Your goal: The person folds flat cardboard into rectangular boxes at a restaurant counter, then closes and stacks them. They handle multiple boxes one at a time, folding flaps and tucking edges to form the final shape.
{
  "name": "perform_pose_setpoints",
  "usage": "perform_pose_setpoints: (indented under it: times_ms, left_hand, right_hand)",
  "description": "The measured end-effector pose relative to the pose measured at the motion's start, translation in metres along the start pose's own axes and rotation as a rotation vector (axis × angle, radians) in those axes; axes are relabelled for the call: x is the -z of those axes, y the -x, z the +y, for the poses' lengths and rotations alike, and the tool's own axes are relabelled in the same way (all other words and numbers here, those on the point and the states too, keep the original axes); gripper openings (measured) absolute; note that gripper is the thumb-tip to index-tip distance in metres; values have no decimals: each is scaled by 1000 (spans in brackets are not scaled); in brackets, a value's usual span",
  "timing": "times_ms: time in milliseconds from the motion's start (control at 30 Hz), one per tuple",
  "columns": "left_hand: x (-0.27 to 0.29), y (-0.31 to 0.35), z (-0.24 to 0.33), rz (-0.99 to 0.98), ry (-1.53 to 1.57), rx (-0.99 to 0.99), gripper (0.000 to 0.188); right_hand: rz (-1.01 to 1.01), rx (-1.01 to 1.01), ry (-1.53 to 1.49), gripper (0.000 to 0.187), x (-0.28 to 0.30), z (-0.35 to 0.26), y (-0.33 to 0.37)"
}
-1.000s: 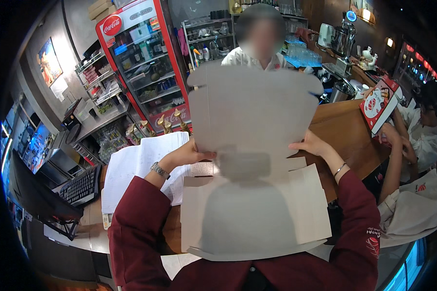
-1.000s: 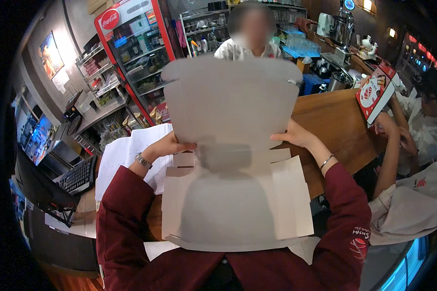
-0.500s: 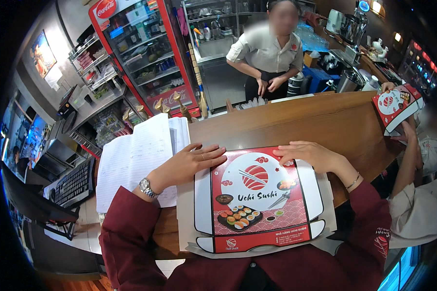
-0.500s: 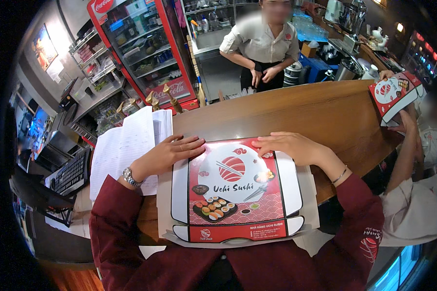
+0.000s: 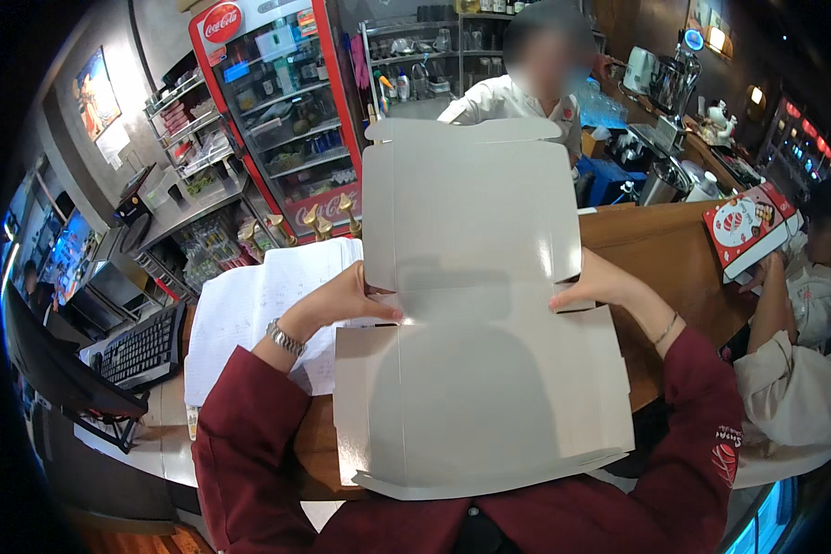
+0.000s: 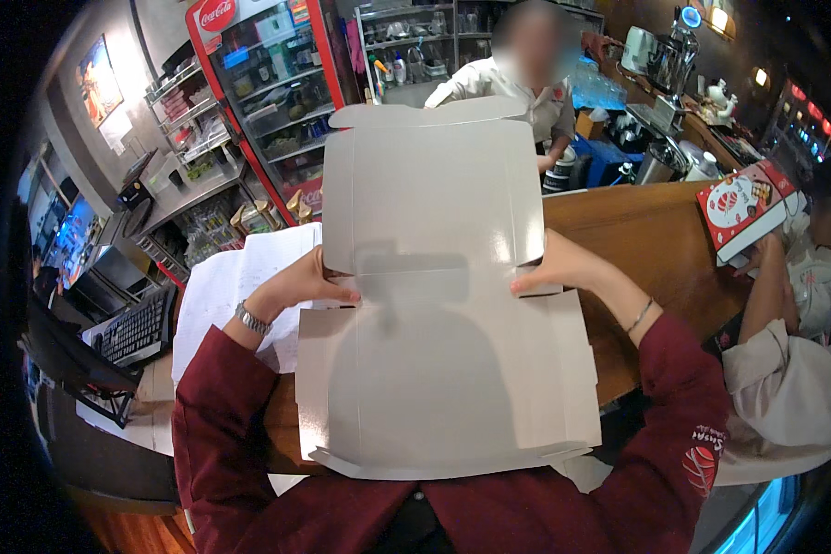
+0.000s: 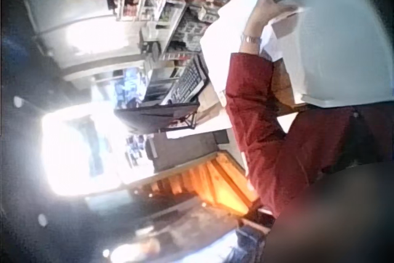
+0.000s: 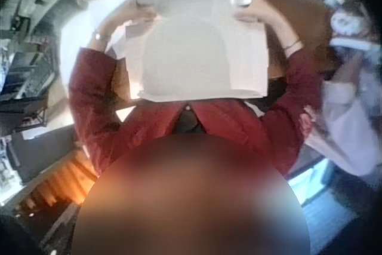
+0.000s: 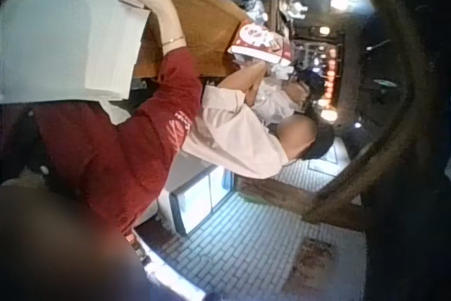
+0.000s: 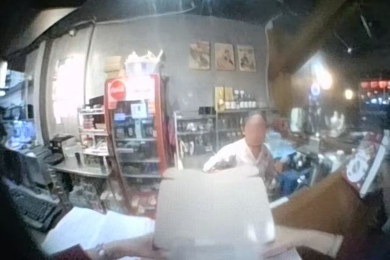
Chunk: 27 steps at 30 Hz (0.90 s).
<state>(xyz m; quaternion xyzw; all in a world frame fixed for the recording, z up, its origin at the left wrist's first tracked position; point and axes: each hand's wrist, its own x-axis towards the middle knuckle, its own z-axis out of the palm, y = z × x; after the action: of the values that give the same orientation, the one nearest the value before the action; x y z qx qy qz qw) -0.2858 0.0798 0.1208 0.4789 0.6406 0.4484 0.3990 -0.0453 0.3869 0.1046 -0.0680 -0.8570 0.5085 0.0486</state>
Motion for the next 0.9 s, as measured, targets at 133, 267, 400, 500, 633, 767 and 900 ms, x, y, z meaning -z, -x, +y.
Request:
perform_pose_setpoints:
  times_ms: [133, 267, 400, 500, 633, 767, 900]
  left_hand:
    - [0, 22, 10, 7, -89, -125, 46]
    - [4, 34, 10, -164, -381, -134, 37]
    - [-4, 32, 4, -379, -333, -363, 55]
    - [-21, 41, -5, -408, -683, -392, 56]
    - [-35, 55, -18, -298, -877, -418, 53]
    - [-27, 50, -19, -224, -626, -327, 49]
    - [-2, 24, -4, -214, -254, 83, 42]
  right_hand:
    - [174, 296, 362, 50, -6, -1, 14]
    - [-75, 175, 400, 45, -5, -2, 16]
    - [-366, 539, 322, 39, -6, -6, 10]
    - [-455, 720, 698, 41, -13, -7, 12]
    - [-444, 754, 856, 47, -18, -6, 18]
    - [-403, 498, 497, 43, -12, -5, 13]
    - [-365, 2, 47, 36, 5, -2, -8]
